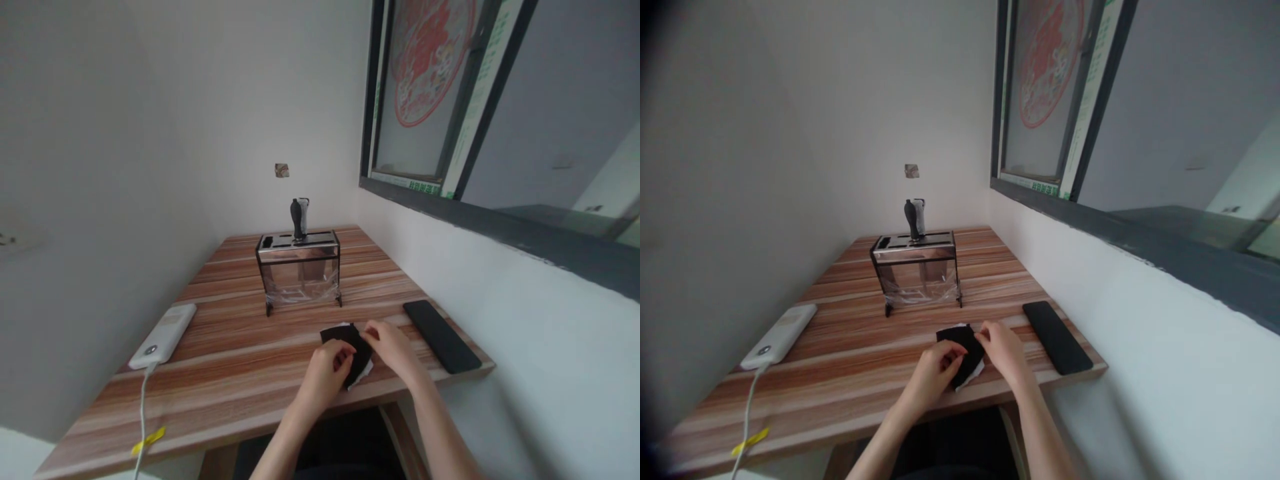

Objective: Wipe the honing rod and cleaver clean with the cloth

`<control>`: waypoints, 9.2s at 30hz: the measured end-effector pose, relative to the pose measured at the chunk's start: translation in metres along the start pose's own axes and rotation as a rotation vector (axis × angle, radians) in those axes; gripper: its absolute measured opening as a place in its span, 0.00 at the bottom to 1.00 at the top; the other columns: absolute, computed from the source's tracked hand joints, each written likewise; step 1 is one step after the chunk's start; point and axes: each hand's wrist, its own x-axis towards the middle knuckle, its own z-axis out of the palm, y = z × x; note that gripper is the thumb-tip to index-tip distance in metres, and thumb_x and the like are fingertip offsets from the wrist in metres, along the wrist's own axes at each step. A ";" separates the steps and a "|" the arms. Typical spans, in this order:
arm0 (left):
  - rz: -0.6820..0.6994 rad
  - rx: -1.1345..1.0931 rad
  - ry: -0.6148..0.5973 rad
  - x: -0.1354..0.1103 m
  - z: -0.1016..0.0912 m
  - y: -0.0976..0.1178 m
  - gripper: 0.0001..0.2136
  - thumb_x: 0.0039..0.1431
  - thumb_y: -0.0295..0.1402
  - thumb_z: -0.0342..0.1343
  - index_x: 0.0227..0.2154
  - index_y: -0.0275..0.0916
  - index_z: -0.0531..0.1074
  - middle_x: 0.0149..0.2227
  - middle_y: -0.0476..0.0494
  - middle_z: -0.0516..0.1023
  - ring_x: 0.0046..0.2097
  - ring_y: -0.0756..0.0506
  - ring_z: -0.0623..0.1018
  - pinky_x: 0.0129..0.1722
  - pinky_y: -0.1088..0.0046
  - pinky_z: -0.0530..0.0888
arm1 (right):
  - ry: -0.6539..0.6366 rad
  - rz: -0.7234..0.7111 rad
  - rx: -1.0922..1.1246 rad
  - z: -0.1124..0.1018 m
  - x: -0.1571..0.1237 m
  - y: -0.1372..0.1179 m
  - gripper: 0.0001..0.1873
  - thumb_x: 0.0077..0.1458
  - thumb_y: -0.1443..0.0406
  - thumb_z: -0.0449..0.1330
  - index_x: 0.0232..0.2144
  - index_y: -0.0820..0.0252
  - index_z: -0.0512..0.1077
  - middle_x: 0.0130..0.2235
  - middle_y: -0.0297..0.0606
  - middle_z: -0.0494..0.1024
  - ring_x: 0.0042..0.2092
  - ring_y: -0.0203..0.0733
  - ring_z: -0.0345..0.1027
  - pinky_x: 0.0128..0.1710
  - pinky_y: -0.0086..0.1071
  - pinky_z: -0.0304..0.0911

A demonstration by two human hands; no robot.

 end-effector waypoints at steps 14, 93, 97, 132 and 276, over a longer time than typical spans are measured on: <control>-0.178 -0.273 0.167 0.012 0.011 -0.017 0.07 0.55 0.32 0.53 0.34 0.41 0.59 0.26 0.49 0.75 0.25 0.47 0.77 0.24 0.75 0.71 | 0.152 -0.069 0.471 0.035 -0.042 -0.021 0.14 0.59 0.59 0.52 0.35 0.57 0.77 0.49 0.46 0.72 0.52 0.48 0.68 0.52 0.40 0.63; 0.311 0.522 -0.153 0.017 0.050 0.017 0.20 0.59 0.31 0.54 0.55 0.41 0.68 0.60 0.38 0.66 0.62 0.38 0.64 0.62 0.57 0.61 | 0.269 -0.075 -0.337 -0.003 -0.030 0.053 0.22 0.57 0.73 0.46 0.47 0.56 0.74 0.57 0.44 0.69 0.52 0.57 0.65 0.44 0.50 0.66; 0.295 0.470 -0.125 0.014 0.053 0.017 0.20 0.58 0.31 0.56 0.54 0.44 0.69 0.59 0.40 0.68 0.60 0.38 0.66 0.61 0.56 0.63 | 0.231 -0.173 -0.333 -0.001 -0.031 0.065 0.23 0.59 0.73 0.45 0.51 0.57 0.71 0.58 0.42 0.69 0.58 0.55 0.61 0.49 0.50 0.65; -0.015 -0.241 -0.227 0.127 -0.235 -0.079 0.38 0.41 0.38 0.70 0.58 0.41 0.64 0.59 0.36 0.69 0.60 0.35 0.67 0.59 0.56 0.64 | -0.559 -0.401 0.729 -0.031 0.199 -0.006 0.43 0.39 0.62 0.72 0.58 0.52 0.62 0.63 0.40 0.62 0.64 0.48 0.54 0.64 0.44 0.49; 0.406 0.368 -0.164 0.044 -0.103 -0.074 0.10 0.61 0.28 0.48 0.39 0.40 0.74 0.41 0.43 0.78 0.44 0.45 0.76 0.47 0.70 0.71 | 0.231 -0.190 -0.006 -0.011 -0.018 0.024 0.09 0.55 0.60 0.60 0.39 0.52 0.76 0.50 0.44 0.74 0.52 0.55 0.66 0.53 0.49 0.60</control>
